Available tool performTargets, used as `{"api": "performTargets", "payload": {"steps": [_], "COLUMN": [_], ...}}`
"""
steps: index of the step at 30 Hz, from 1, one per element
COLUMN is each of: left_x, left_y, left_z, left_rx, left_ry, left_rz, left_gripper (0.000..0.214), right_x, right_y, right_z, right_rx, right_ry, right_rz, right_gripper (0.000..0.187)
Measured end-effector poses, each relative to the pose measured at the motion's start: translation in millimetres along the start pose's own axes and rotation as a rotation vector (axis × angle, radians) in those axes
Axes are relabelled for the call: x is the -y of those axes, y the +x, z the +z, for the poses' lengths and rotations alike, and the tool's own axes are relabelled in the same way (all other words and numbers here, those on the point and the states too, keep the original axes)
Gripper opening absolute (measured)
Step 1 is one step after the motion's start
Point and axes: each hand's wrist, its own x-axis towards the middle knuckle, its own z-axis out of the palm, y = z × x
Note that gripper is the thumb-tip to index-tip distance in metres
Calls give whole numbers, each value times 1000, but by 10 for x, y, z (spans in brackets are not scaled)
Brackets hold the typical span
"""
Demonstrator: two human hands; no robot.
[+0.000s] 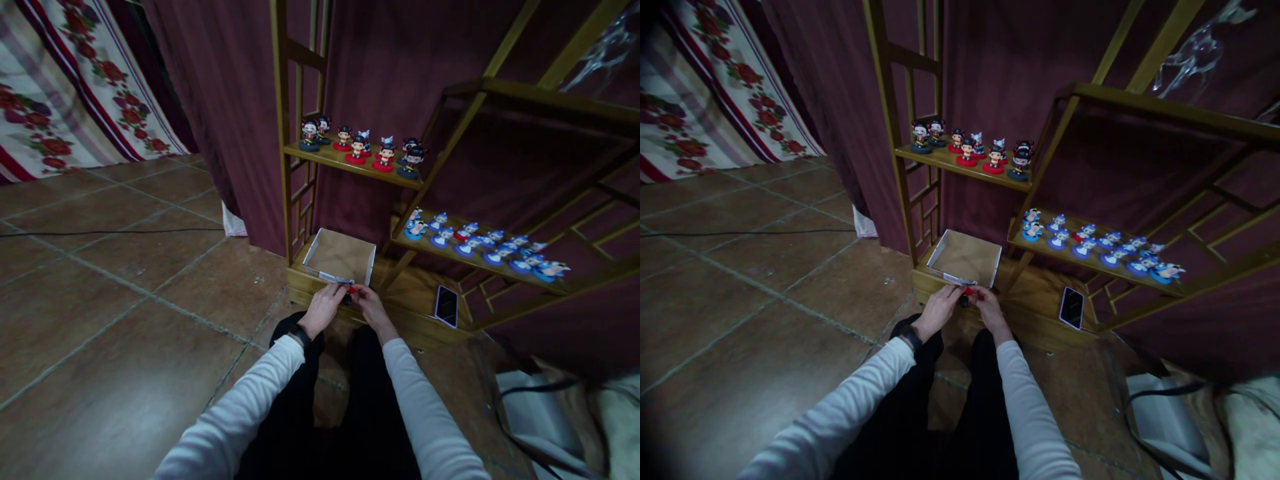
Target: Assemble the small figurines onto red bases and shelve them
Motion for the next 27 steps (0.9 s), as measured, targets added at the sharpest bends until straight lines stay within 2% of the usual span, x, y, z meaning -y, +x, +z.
{"api": "performTargets", "payload": {"steps": [10,18,27], "left_x": [-14,-6,115], "left_y": [-5,-5,32], "left_z": [8,38,187], "left_rx": [3,-7,-70], "left_ry": [-9,-84,-355], "left_rz": [21,-30,-214], "left_gripper": [38,39,37], "right_x": [10,53,69], "right_y": [-24,-64,-63], "right_z": [-35,-24,29], "right_rx": [19,39,50], "right_ry": [-22,-37,-14], "right_rz": [6,5,-8], "right_gripper": [29,28,28]}}
